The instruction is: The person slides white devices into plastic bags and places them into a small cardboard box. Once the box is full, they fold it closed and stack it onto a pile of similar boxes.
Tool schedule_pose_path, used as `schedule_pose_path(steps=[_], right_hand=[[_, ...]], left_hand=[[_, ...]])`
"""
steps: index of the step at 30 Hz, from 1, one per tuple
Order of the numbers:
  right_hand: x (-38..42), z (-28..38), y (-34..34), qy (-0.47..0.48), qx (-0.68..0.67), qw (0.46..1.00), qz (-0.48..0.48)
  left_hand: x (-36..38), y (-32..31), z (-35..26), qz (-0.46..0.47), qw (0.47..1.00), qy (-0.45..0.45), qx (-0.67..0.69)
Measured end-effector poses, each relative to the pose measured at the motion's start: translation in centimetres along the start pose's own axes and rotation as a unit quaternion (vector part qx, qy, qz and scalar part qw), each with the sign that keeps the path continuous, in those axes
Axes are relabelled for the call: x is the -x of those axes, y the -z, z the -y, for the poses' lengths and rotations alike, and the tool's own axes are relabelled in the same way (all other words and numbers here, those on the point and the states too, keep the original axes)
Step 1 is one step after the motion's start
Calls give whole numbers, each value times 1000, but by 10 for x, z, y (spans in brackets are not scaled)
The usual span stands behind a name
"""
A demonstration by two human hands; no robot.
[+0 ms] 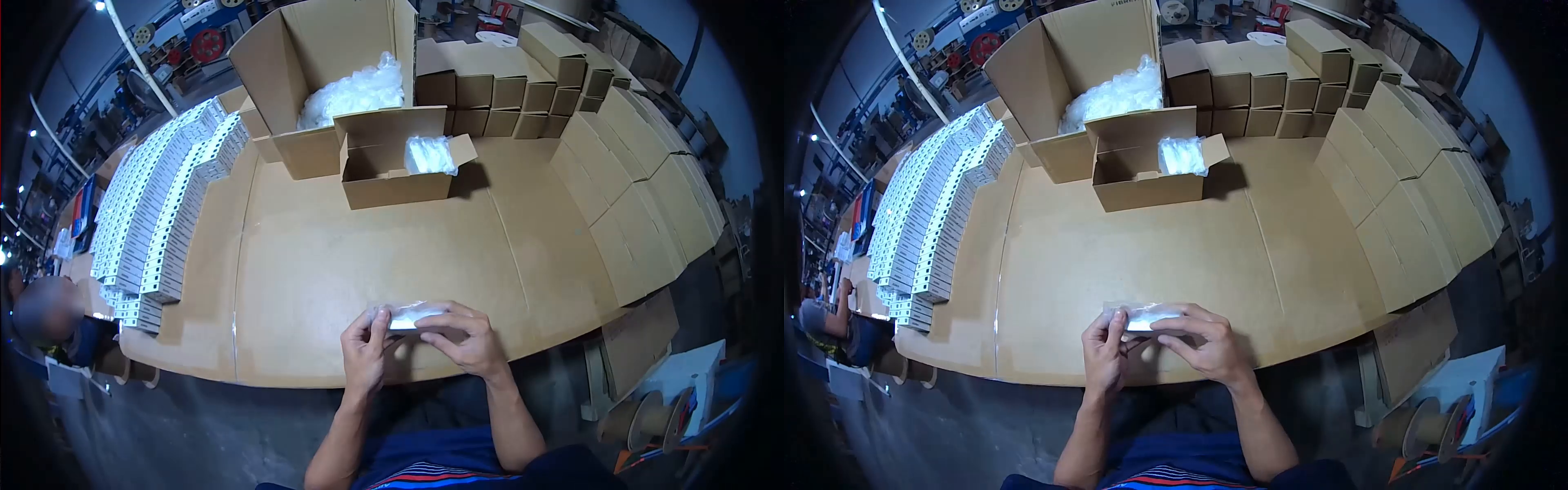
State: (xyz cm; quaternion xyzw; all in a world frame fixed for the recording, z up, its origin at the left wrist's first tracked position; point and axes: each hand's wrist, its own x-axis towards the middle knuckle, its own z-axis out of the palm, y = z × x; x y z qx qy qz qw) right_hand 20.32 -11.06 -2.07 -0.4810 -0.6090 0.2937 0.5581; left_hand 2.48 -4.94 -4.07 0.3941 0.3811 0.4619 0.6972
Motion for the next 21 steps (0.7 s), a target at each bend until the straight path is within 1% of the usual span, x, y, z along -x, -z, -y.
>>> schedule_pose_path(steps=[3, 4, 6, 7, 10, 13, 15, 16, 17, 18, 20, 21], right_hand=[[0, -6, -3, -15, 43, 999, -9], [0, -4, -3, -30, 39, 999, -8], [-1, -2, -1, -59, 32, 998, -6], [-1, -3, -2, -68, 24, 997, -21], [-2, -5, 1, -61, 37, 997, -14], [-3, -3, 4, -77, 46, 996, -27], [-3, -9, 7, -64, 34, 997, -34], [-4, -12, 9, -57, 28, 997, -38], [-5, -13, 10, -44, 41, 997, -42], [-7, -14, 11, -30, 54, 997, -44], [-12, -12, 11, -8, 74, 996, -41], [-14, -8, 10, -2, 80, 996, -34]], left_hand=[[-1, 3, 1, 16, 1000, -3, -3], [-1, 5, 0, 24, 1000, -1, -3], [-2, 7, 0, 13, 1000, 9, 15], [-2, 8, 0, 8, 1000, 14, 23], [-2, 14, 0, 30, 999, 38, 8], [-3, 20, -3, 58, 997, 40, 34], [-3, 16, -7, 13, 990, -95, -106], [-3, 14, -10, -10, 971, -163, -175], [-4, 14, -12, -42, 928, -262, -262], [-3, 12, -19, -9, 883, -321, -341], [2, 8, -36, 55, 760, -428, -486], [2, 9, -36, 76, 766, -417, -484]])
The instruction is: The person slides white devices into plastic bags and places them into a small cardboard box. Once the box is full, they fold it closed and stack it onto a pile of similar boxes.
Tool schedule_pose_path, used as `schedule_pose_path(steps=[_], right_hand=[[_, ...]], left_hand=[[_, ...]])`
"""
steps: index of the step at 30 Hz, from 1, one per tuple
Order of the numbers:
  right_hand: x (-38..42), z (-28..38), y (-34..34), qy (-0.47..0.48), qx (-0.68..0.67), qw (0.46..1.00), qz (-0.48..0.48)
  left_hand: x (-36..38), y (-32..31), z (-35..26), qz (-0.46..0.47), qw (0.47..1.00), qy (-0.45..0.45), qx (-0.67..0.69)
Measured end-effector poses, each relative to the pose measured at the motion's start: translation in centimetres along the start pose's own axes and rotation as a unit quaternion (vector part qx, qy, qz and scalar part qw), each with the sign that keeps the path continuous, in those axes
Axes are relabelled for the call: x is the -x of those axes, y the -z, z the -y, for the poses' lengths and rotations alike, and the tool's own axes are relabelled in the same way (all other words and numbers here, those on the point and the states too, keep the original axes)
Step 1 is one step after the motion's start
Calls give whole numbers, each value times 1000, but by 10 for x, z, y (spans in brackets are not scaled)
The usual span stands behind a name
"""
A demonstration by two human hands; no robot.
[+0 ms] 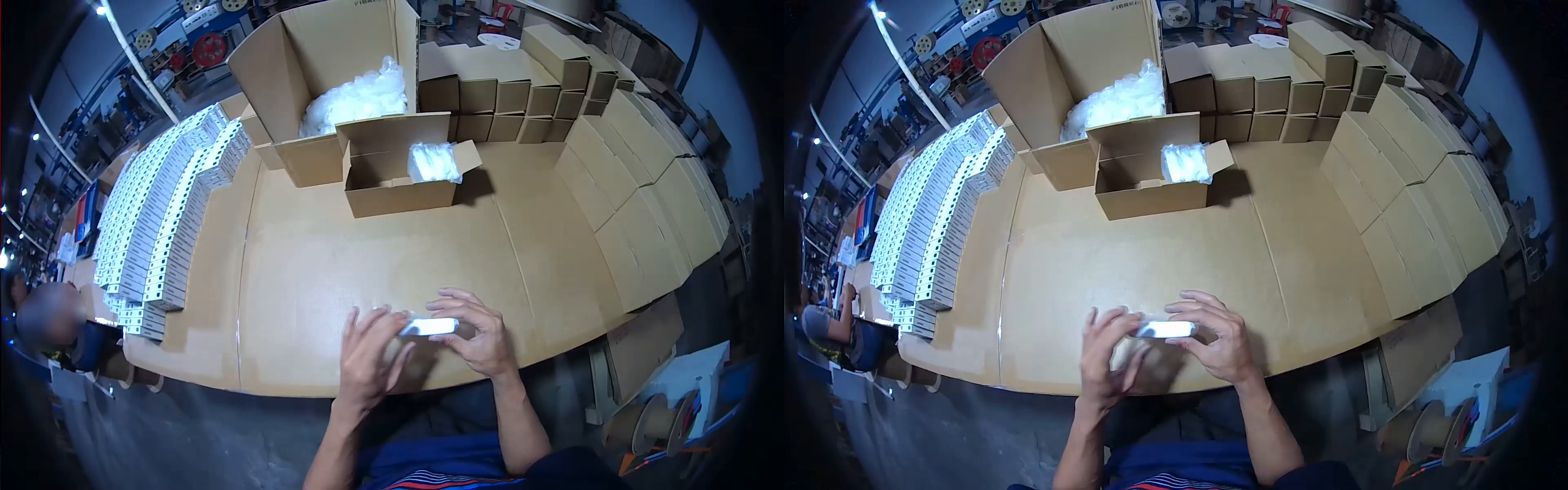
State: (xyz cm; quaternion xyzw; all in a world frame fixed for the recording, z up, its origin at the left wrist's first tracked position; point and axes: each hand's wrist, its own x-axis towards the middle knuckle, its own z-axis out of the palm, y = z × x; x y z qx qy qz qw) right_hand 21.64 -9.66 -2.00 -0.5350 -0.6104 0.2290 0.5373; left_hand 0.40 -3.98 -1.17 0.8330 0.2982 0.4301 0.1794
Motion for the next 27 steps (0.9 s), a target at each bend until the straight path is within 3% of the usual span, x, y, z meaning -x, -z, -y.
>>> schedule_pose_path(steps=[3, 7, 12, 15, 19, 21, 22, 23, 24, 27], right_hand=[[-5, 3, 1, 20, 10, 999, 25], [-8, 2, 6, 17, -1, 999, 28], [-16, 14, 12, 9, 36, 999, 27], [-29, 15, 26, 90, 99, 979, 155], [-54, 27, 35, 82, 123, 959, 243], [-69, 23, 37, 98, 139, 959, 226], [-77, 22, 39, 86, 145, 963, 212], [-87, 21, 43, 75, 151, 966, 198], [-100, 18, 46, 123, 186, 963, 149], [-134, 7, 41, 21, 117, 992, -35]], left_hand=[[-3, -8, 7, 54, 998, -5, 43], [5, -10, 22, 48, 978, 79, 189], [0, -7, 32, 50, 972, 79, 215], [-10, -2, 39, 86, 968, 78, 223], [-27, 3, 48, 103, 969, 68, 215], [-39, 5, 52, 106, 970, 84, 203], [-46, 2, 54, 84, 953, 156, 248], [-57, 3, 55, 60, 964, 158, 205], [-67, 5, 60, 63, 974, 143, 166], [-92, 7, 81, 92, 994, 62, 9]])
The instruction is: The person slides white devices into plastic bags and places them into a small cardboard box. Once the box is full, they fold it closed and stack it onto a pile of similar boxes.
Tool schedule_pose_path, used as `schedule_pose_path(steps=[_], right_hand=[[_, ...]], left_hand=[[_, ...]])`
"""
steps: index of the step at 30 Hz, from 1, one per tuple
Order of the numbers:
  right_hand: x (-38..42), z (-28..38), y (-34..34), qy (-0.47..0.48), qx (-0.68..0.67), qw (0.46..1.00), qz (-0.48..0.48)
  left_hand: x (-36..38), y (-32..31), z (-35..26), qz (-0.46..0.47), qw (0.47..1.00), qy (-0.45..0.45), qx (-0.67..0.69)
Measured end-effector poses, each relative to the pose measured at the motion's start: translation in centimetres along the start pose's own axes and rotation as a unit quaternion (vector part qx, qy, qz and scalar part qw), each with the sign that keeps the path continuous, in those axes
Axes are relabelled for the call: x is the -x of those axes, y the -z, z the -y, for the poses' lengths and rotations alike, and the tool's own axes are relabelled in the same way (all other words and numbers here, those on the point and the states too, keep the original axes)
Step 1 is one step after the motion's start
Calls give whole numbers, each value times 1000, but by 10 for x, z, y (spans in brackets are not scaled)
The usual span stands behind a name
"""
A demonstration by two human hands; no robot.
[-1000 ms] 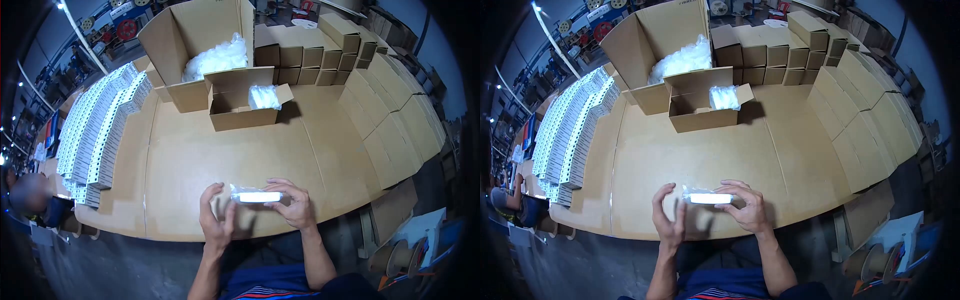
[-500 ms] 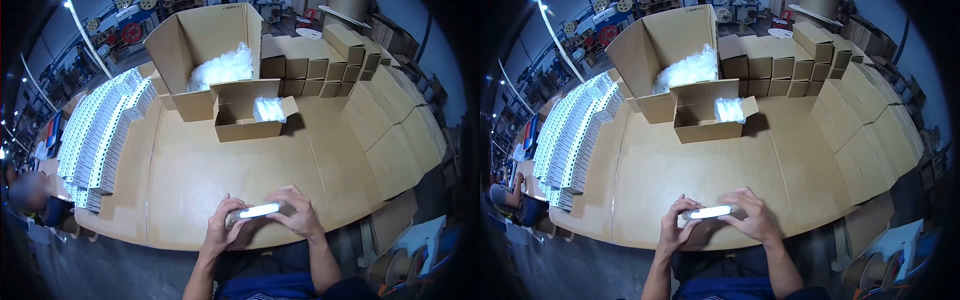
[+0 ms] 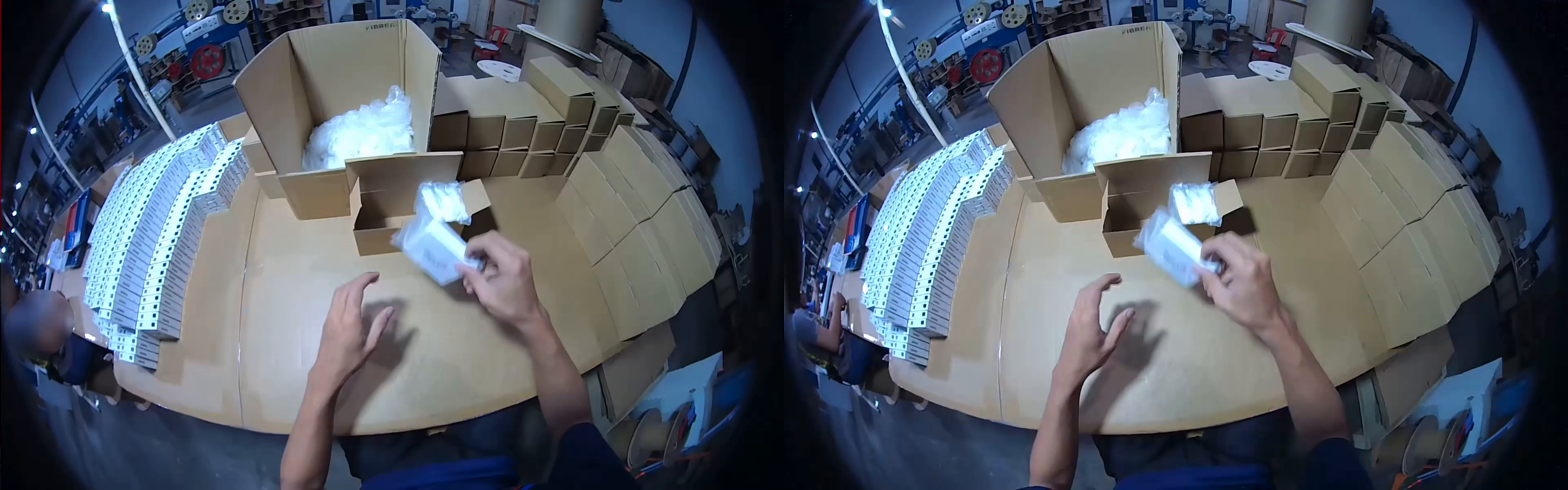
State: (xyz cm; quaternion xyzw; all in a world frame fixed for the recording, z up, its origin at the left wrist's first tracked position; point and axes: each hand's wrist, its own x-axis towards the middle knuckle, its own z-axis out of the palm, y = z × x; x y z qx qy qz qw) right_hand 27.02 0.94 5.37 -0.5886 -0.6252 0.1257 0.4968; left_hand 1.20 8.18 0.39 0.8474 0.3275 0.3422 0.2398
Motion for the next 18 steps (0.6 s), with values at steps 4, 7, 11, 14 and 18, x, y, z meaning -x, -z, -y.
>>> schedule_pose_path(steps=[4, 7, 11, 14, 18], right_hand=[[-40, -13, -33, 17, -35, 986, -164], [-62, -27, -56, 53, 36, 974, -219], [-69, -42, -72, 84, 115, 971, -190], [-71, -50, -74, 52, 157, 974, -154], [-74, -74, -82, 2, 212, 972, -102]], left_hand=[[-37, -9, 17, 0, 990, -69, -122], [-56, -20, 25, 24, 978, -73, -194], [-65, -32, 38, 64, 965, -43, -252], [-62, -36, 43, 70, 962, -30, -263], [-59, -38, 42, 70, 964, -24, -256]])
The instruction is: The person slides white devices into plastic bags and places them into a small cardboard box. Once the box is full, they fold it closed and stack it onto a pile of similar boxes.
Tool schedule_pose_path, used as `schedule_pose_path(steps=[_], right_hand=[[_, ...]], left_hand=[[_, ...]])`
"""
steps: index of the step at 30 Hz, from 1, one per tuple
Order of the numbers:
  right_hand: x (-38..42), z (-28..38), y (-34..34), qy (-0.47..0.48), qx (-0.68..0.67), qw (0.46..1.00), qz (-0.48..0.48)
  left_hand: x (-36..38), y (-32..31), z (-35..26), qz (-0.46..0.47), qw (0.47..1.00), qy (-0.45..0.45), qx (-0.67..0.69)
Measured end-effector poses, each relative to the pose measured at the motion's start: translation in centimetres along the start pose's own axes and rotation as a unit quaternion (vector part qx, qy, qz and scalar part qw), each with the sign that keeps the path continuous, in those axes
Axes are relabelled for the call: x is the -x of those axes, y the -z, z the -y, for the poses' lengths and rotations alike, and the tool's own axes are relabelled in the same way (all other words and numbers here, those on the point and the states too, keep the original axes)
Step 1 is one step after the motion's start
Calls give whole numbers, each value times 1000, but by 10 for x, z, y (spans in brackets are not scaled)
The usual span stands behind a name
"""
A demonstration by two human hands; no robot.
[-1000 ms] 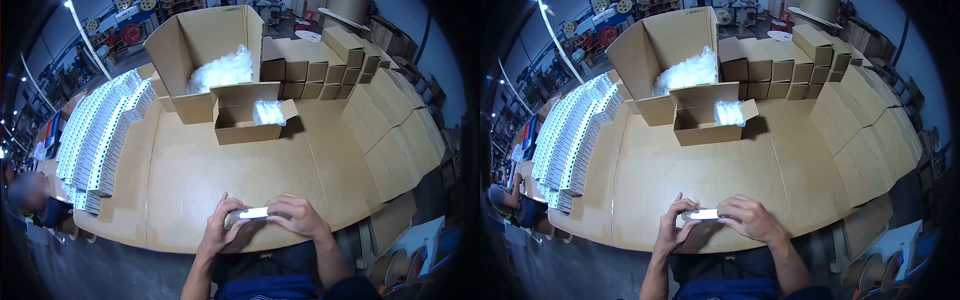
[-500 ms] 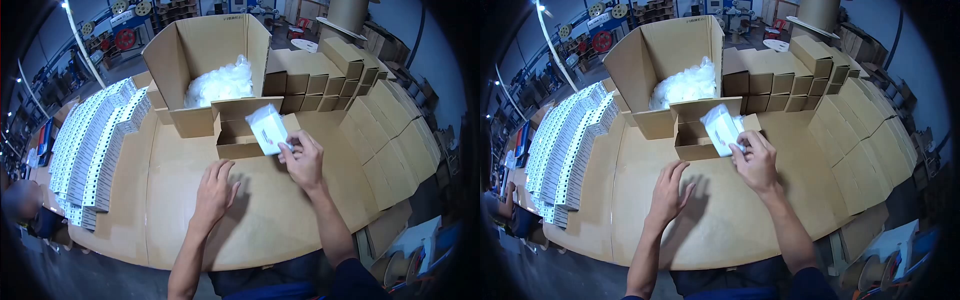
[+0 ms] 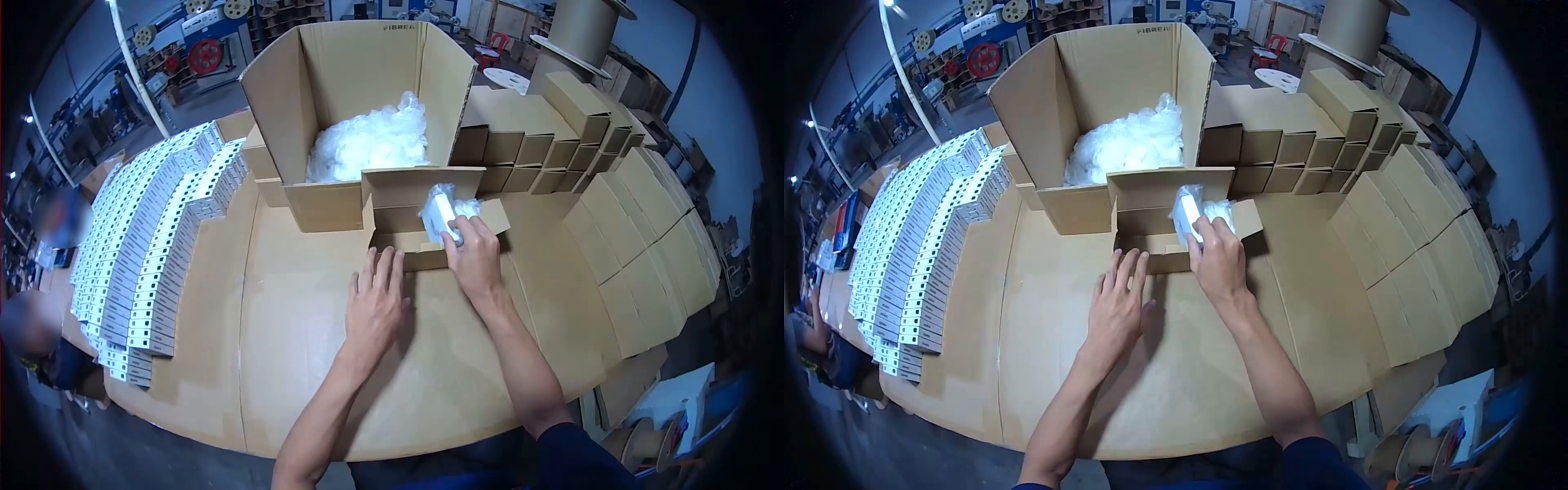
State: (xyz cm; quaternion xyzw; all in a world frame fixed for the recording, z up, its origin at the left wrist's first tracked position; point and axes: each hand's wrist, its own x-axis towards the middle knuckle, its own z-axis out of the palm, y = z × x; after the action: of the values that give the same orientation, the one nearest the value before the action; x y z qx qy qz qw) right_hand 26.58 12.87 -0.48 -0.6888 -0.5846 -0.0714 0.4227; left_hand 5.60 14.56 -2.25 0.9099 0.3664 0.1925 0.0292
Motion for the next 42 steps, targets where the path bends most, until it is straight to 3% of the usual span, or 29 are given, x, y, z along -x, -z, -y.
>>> schedule_pose_path(steps=[8, 11, 15, 18, 19, 24, 25, 26, 28, 30, 32, 34, 37, 40, 42], right_hand=[[1, 7, -14, -28, 132, 991, 23], [2, 30, 1, -104, 168, 976, 91], [20, 30, -3, -86, 177, 974, 110], [21, 46, 0, -107, 169, 972, 126], [24, 42, -2, -97, 165, 975, 117], [-16, 84, -10, -9, 64, 997, 35], [-25, 108, -13, -13, -2, 999, 31], [-36, 119, -20, 50, 2, 999, 17], [-58, 154, -31, 50, -141, 983, 110], [-83, 180, -57, 212, -149, 955, 143], [-106, 208, -98, 258, -212, 924, 185], [-131, 221, -147, 284, -199, 909, 230], [-152, 230, -217, 358, 47, 926, 112], [-162, 236, -241, 233, 196, 944, 130], [-159, 227, -256, 206, 175, 952, 140]], left_hand=[[-2, -4, 2, 0, 999, 4, 32], [2, 0, 11, -1, 998, -26, 62], [19, 22, 49, -51, 984, -78, 152], [33, 44, 101, -80, 990, -44, 112], [35, 51, 121, -119, 984, -11, 132], [20, 94, 244, -127, 980, 135, 72], [11, 102, 271, -145, 981, 120, 46], [-2, 108, 300, -163, 981, 104, 19], [-32, 114, 356, -190, 972, 138, -25], [-64, 116, 406, -226, 962, 143, -46], [-91, 116, 451, -237, 958, 146, -69], [-110, 114, 479, -224, 955, 163, -106], [-130, 109, 489, -160, 951, 220, -149], [-133, 106, 493, -190, 946, 212, -157], [-129, 103, 498, -246, 933, 181, -189]])
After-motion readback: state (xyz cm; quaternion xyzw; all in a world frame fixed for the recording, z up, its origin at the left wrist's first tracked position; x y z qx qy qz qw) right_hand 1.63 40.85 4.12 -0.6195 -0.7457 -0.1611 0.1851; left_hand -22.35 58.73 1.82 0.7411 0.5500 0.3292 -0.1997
